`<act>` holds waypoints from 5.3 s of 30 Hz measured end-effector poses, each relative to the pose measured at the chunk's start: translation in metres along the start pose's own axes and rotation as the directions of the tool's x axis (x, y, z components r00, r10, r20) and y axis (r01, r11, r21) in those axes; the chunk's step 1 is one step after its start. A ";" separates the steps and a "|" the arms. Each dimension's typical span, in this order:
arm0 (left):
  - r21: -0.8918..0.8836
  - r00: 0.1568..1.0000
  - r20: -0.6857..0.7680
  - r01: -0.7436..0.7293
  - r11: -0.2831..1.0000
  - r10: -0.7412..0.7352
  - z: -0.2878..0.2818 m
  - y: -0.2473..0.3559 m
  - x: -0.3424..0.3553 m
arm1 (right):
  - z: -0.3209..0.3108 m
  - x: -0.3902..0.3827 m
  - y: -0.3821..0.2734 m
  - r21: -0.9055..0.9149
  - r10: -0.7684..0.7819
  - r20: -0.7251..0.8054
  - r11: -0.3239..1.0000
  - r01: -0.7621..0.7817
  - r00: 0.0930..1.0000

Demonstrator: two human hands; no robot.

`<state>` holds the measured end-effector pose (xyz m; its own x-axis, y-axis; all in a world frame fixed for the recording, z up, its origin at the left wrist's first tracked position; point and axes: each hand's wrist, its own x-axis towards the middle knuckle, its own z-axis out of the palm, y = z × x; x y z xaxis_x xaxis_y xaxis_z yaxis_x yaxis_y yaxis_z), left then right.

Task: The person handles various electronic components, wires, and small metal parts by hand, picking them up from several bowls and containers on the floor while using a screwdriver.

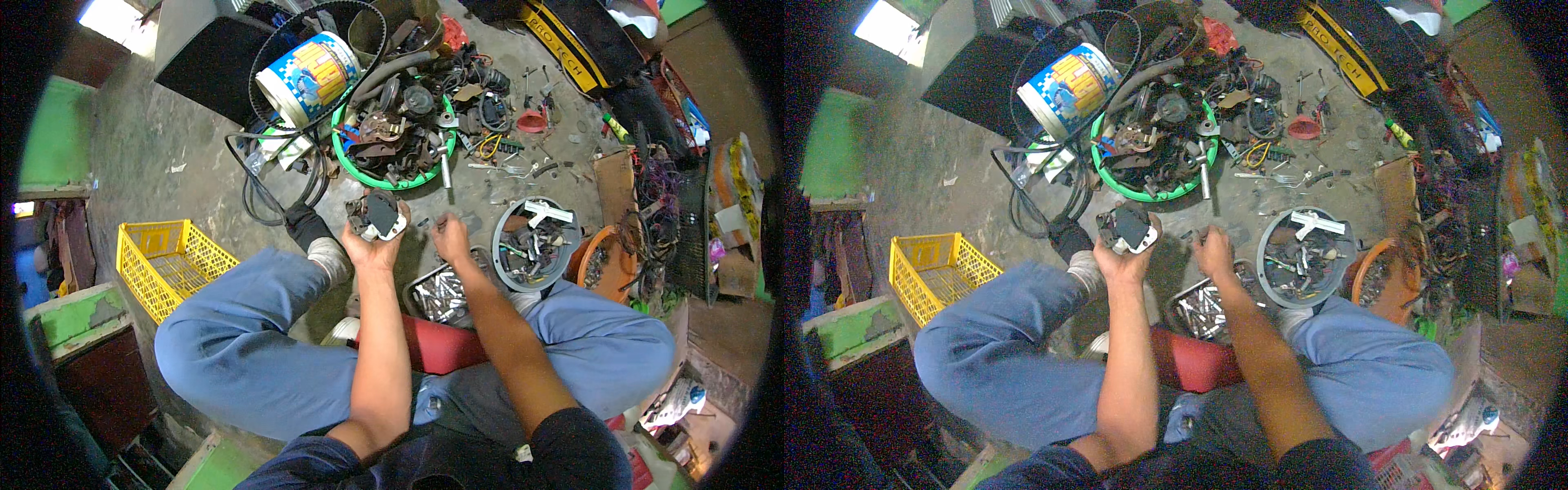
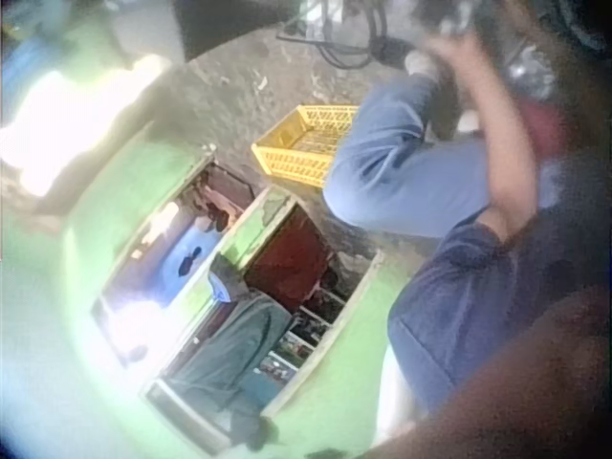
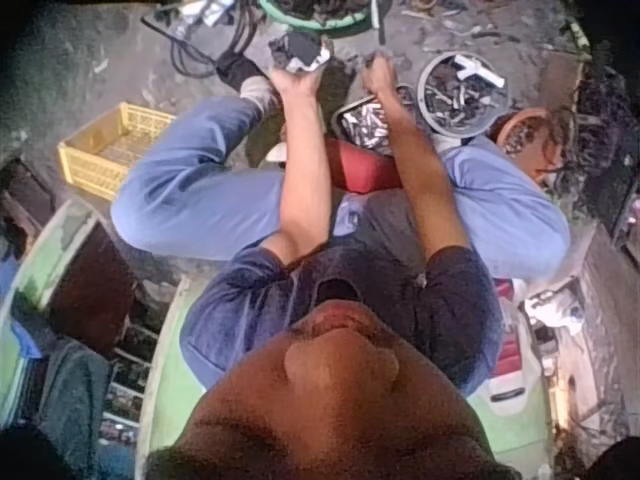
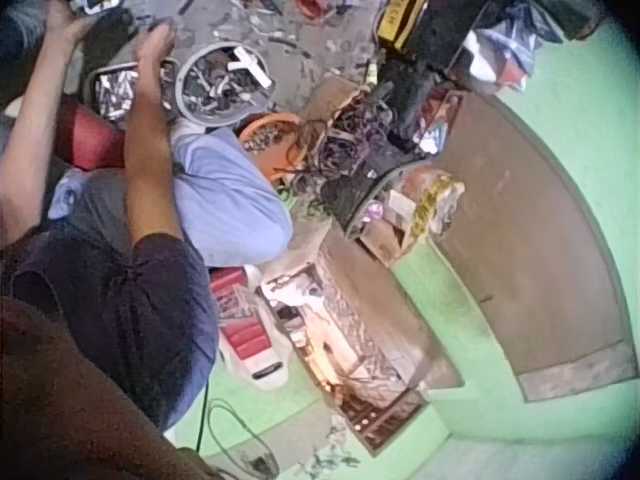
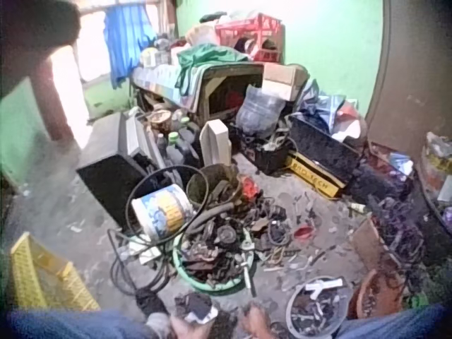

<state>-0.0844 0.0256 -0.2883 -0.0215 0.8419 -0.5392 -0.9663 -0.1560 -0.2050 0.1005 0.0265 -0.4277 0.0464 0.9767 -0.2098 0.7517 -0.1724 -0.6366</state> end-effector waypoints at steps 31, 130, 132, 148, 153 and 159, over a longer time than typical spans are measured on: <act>0.394 0.746 -0.178 0.652 0.648 -0.642 -0.007 -0.263 -0.085 | -0.325 -0.121 0.098 0.448 0.442 -0.786 0.889 -0.093 0.432; 0.679 0.843 0.038 0.372 0.633 -0.537 0.164 -0.140 -0.196 | -0.391 -0.156 -0.219 0.111 -0.624 -0.308 0.726 0.678 0.718; 0.671 0.846 0.045 0.368 0.643 -0.531 0.163 -0.140 -0.196 | -0.386 -0.149 -0.215 -0.058 -0.709 -0.357 0.667 0.743 0.609; 0.673 0.803 -0.081 0.481 0.562 -0.591 0.146 -0.146 -0.194 | -0.373 -0.145 -0.214 0.092 -0.659 -0.243 0.714 0.694 0.711; 0.685 0.809 -0.109 0.482 0.547 -0.578 0.146 -0.154 -0.200 | -0.376 -0.143 -0.210 0.050 -0.665 -0.179 0.730 0.682 0.725; 0.675 0.768 -0.059 0.501 0.541 -0.637 0.142 -0.147 -0.192 | -0.374 -0.142 -0.213 0.028 -0.686 -0.313 0.685 0.728 0.657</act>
<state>0.0250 -0.0399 -0.0387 0.6145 0.7159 -0.3314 -0.7072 0.6861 0.1707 0.1796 -0.0280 0.0151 -0.2793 0.8000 0.5310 0.5300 0.5896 -0.6095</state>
